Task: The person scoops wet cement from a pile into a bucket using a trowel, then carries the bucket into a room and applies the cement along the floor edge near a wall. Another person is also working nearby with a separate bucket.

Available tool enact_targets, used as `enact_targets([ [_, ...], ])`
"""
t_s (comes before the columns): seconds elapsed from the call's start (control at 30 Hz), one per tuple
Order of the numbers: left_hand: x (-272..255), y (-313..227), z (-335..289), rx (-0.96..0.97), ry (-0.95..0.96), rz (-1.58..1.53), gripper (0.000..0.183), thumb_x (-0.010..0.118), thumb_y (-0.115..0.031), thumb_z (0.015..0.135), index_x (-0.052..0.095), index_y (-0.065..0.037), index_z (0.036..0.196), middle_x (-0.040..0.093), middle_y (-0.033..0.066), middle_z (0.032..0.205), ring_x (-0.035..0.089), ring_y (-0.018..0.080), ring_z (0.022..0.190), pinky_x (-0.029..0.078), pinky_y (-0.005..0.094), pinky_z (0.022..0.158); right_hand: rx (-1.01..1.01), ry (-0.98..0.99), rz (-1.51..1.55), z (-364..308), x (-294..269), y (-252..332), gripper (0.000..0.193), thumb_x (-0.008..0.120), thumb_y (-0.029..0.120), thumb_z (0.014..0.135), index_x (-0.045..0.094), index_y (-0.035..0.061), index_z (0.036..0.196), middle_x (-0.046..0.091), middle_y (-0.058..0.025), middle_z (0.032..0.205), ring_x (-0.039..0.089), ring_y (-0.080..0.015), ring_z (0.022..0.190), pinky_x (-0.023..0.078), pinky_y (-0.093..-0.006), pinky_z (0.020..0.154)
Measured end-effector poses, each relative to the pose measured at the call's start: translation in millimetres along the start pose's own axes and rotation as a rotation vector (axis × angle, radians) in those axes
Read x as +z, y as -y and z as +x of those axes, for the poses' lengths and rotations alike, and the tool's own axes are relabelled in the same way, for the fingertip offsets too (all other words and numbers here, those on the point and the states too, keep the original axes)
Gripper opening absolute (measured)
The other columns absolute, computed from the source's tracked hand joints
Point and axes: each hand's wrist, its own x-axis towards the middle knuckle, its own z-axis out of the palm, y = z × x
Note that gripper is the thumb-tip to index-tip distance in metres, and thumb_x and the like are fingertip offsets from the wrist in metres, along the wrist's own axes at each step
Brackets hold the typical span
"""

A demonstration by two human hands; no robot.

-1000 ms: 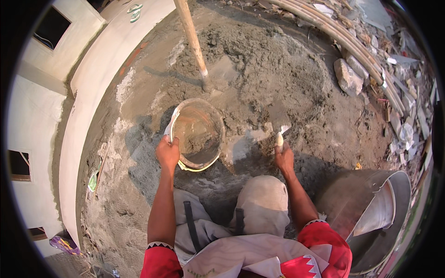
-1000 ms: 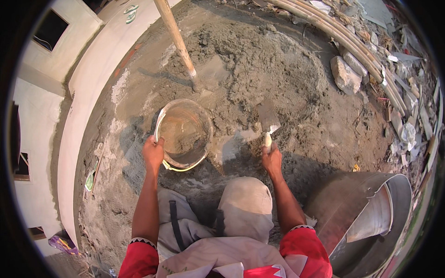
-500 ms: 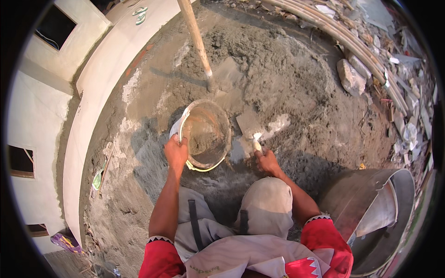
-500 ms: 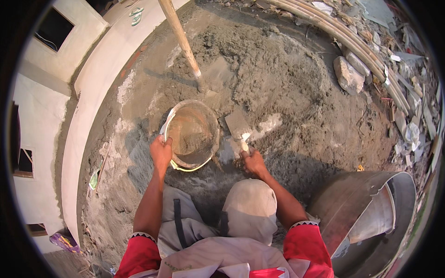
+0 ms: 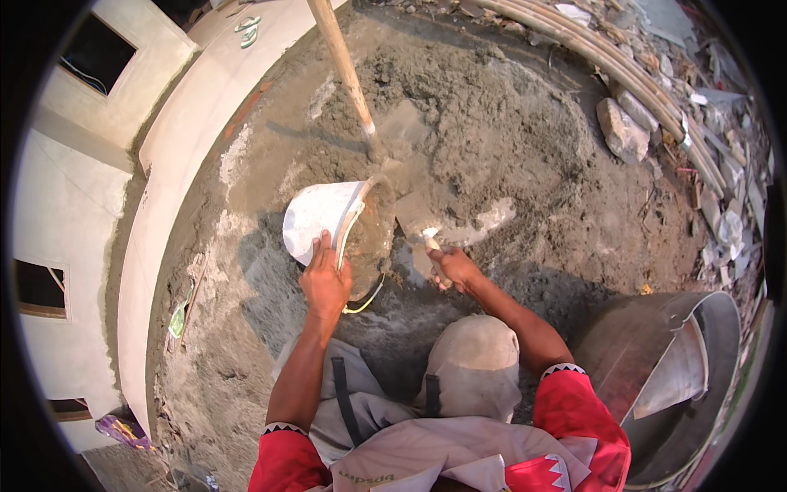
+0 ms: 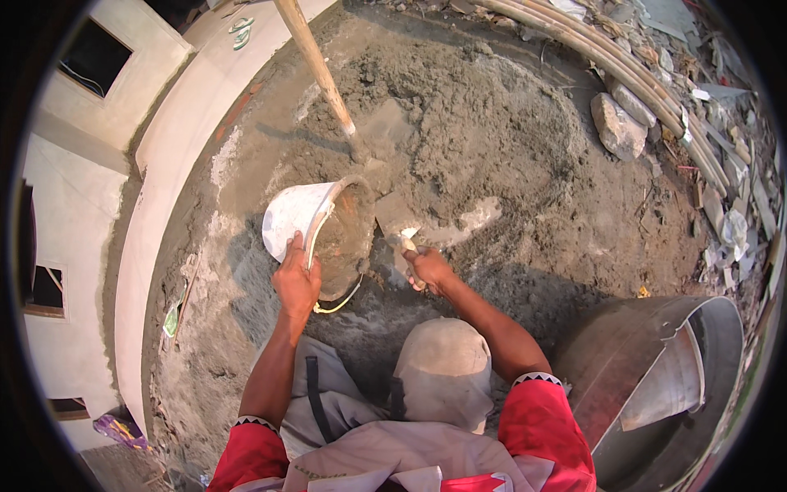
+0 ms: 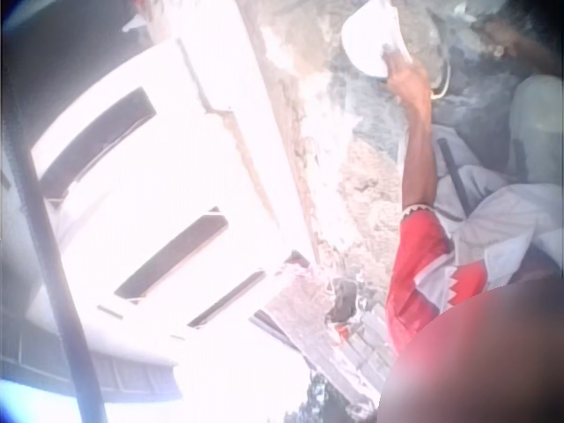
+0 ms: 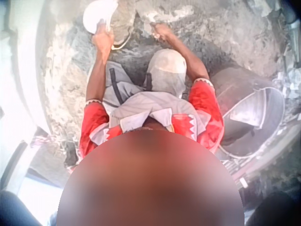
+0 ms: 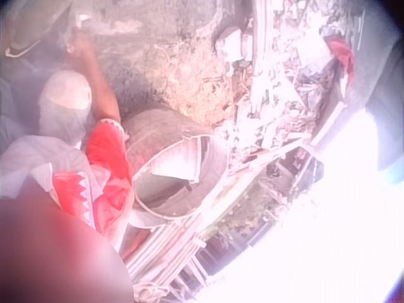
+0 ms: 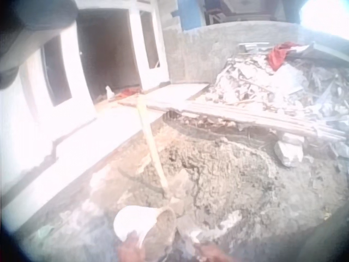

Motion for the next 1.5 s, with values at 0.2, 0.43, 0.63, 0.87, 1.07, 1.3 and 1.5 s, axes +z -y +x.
enact_targets([
  [0.2,0,-2,0,0.097,-0.004,0.054,0.029,0.069,-0.01,0.079,0.062,0.005,0.103,0.059,0.0239,0.129,0.059,0.0419,0.115,0.057,0.0439,0.081,-0.055,0.029,-0.046,8,11,0,0.031,0.058,0.028,0.097,0.055,-0.0011,0.107,0.054,-0.008,0.069,0.053,-0.0157,0.049,0.042,-0.0318,0.038],
  [0.43,6,-10,-5,0.158,0.012,0.105,0.025,0.07,-0.011,0.078,0.062,0.004,0.096,0.058,0.0238,0.13,0.059,0.0436,0.115,0.058,0.0441,0.076,-0.064,-0.019,-0.095,11,20,0,0.027,0.058,0.023,0.096,0.056,-0.0024,0.104,0.054,-0.0086,0.064,0.052,-0.0165,0.044,0.041,-0.0335,0.036],
  [0.63,9,6,2,0.018,-0.044,0.041,0.038,0.067,-0.01,0.08,0.062,0.004,0.116,0.059,0.0244,0.127,0.059,0.0395,0.117,0.057,0.0412,0.082,-0.09,-0.025,-0.078,14,15,-2,0.031,0.059,0.026,0.096,0.056,-0.0041,0.103,0.056,-0.0095,0.061,0.054,-0.0176,0.044,0.043,-0.0341,0.038],
  [0.87,25,82,24,-0.658,-0.1,-0.572,0.019,0.068,-0.01,0.08,0.054,0.001,0.075,0.052,0.005,0.066,0.045,0.0134,0.061,0.038,0.0308,0.058,-0.271,-0.477,-0.484,-13,-46,-7,0.041,0.059,0.031,0.093,0.056,-0.0053,0.113,0.067,-0.0224,0.083,0.068,-0.0322,0.068,0.054,-0.0424,0.06],
  [1.07,33,60,27,-0.553,0.015,-0.375,0.03,0.07,-0.014,0.08,0.046,0.0,0.068,0.044,0.0054,0.06,0.039,0.0161,0.058,0.036,0.0331,0.057,-0.339,-0.709,-0.749,29,-90,-12,0.041,0.058,0.028,0.091,0.058,-0.0073,0.111,0.067,-0.0304,0.097,0.064,-0.0466,0.095,0.051,-0.0493,0.083],
  [1.3,33,50,44,-0.627,-0.005,-0.38,0.023,0.069,-0.016,0.081,0.056,0.002,0.077,0.053,0.0107,0.061,0.049,0.0211,0.056,0.041,0.0364,0.058,-0.168,-0.302,-0.254,69,-97,10,0.034,0.06,0.027,0.094,0.059,-0.0069,0.096,0.06,-0.0123,0.065,0.059,-0.0198,0.05,0.047,-0.0356,0.043],
  [1.5,31,56,47,-0.636,0.047,-0.281,0.023,0.069,-0.019,0.083,0.062,0.003,0.085,0.062,0.0147,0.069,0.058,0.0259,0.06,0.045,0.038,0.062,-0.205,-0.188,-0.06,14,-69,2,0.034,0.058,0.03,0.097,0.057,0.0026,0.117,0.057,-0.0065,0.067,0.051,-0.0168,0.044,0.042,-0.0292,0.038],
])
